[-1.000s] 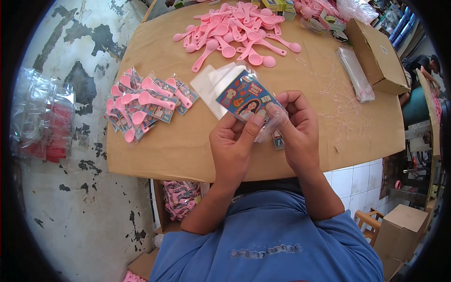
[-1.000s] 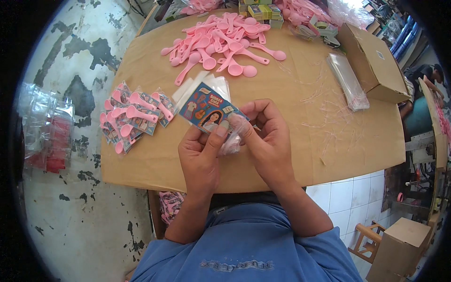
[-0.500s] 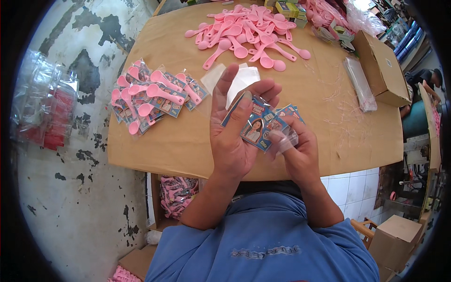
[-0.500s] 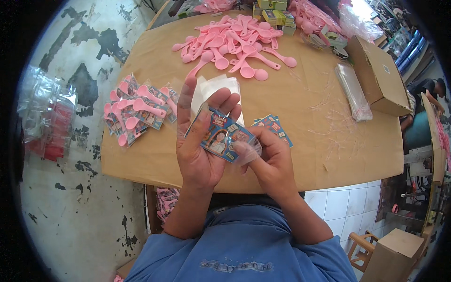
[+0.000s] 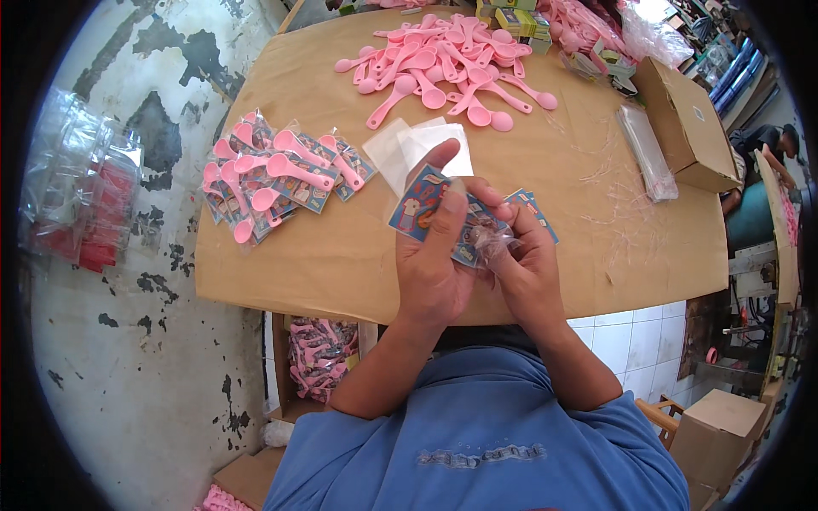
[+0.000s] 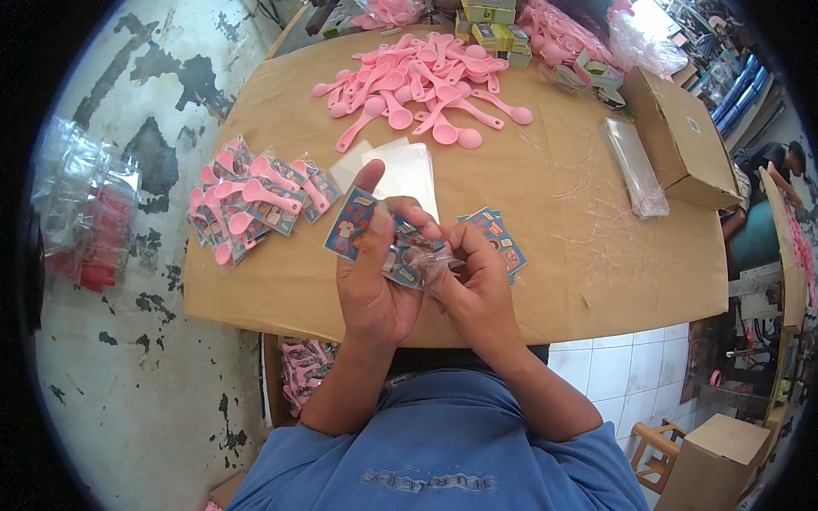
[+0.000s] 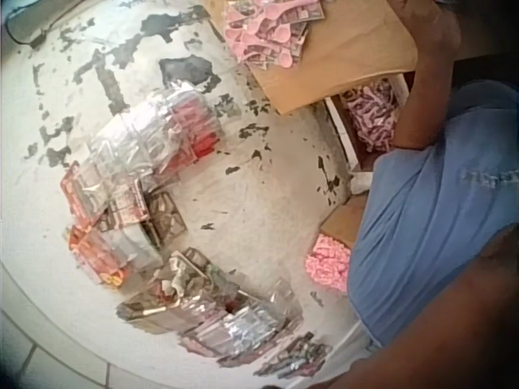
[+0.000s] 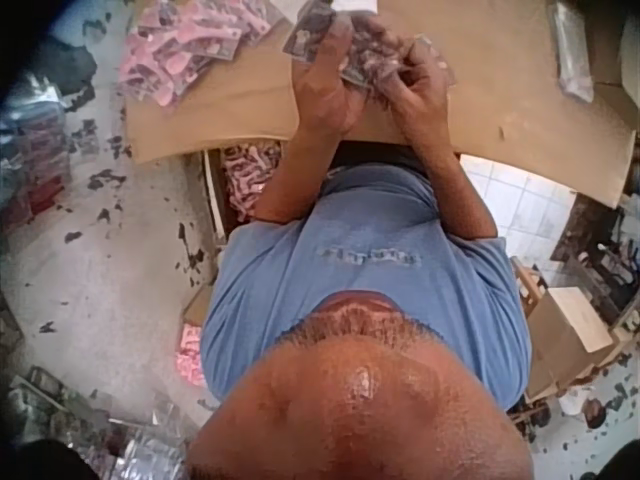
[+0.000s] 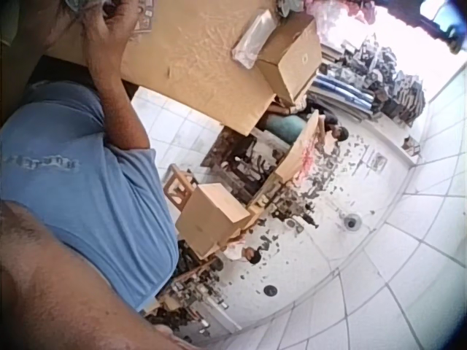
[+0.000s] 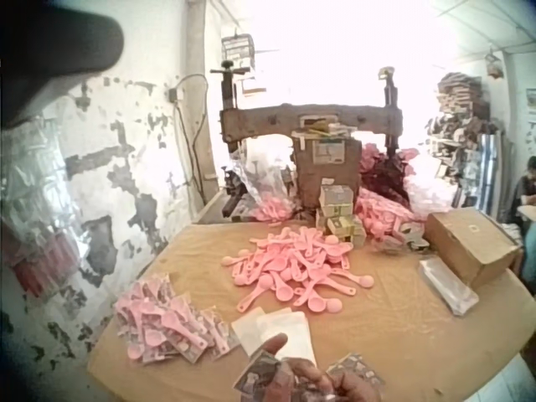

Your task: The person repeatedly picks pink plastic spoons and small printed cards, places them into clear plastic bags, and seals the bags. The person stacks the finished packages on the table. The process is repeated continuously throughout the clip.

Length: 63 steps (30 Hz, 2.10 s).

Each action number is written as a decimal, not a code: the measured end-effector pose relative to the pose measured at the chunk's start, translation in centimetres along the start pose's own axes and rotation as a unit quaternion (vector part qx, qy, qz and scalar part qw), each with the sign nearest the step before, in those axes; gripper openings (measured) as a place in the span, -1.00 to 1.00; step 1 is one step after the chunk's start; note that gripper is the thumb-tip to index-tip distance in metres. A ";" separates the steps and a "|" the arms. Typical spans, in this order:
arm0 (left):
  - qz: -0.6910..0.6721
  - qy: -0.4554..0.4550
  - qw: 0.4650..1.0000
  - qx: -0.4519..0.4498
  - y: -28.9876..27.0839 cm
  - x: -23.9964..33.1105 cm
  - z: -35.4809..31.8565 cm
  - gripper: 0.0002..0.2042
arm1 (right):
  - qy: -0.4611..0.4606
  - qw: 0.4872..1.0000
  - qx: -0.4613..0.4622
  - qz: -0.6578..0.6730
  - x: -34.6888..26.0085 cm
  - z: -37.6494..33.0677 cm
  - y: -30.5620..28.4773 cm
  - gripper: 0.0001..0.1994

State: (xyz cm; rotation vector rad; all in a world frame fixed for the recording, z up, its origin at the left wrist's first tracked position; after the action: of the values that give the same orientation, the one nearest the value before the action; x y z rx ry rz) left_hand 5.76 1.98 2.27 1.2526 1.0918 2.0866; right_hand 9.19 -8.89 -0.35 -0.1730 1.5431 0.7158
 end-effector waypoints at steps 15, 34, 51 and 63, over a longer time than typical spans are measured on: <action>-0.065 0.085 0.994 0.035 -1.7 3.1 0.9 -0.54 | 0.028 0.990 -0.053 -0.130 -1.7 -1.4 -1.7 -0.84; -0.005 -0.004 1.000 0.006 -0.5 -0.8 0.0 -0.57 | -0.020 0.997 0.003 -0.078 -0.9 0.7 0.1 -0.70; 0.024 0.037 0.993 0.107 -1.9 -0.1 1.7 -0.59 | -0.151 0.979 0.031 -0.133 -2.6 1.0 -2.3 -0.65; 0.072 0.087 0.989 0.096 -1.5 0.9 1.2 -0.60 | 0.061 0.995 -0.047 -0.065 -2.4 0.3 -1.3 -0.86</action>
State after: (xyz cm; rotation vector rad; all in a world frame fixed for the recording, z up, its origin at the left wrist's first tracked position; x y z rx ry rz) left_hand 6.43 3.95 1.83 1.2906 1.3423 2.2793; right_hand 10.44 -10.47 1.48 -0.3899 1.5989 0.6841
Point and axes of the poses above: each hand's wrist, its own z-axis towards the middle knuckle, its own y-axis out of the palm, x = y × z, the point moved 6 cm from there along z, towards the middle knuckle
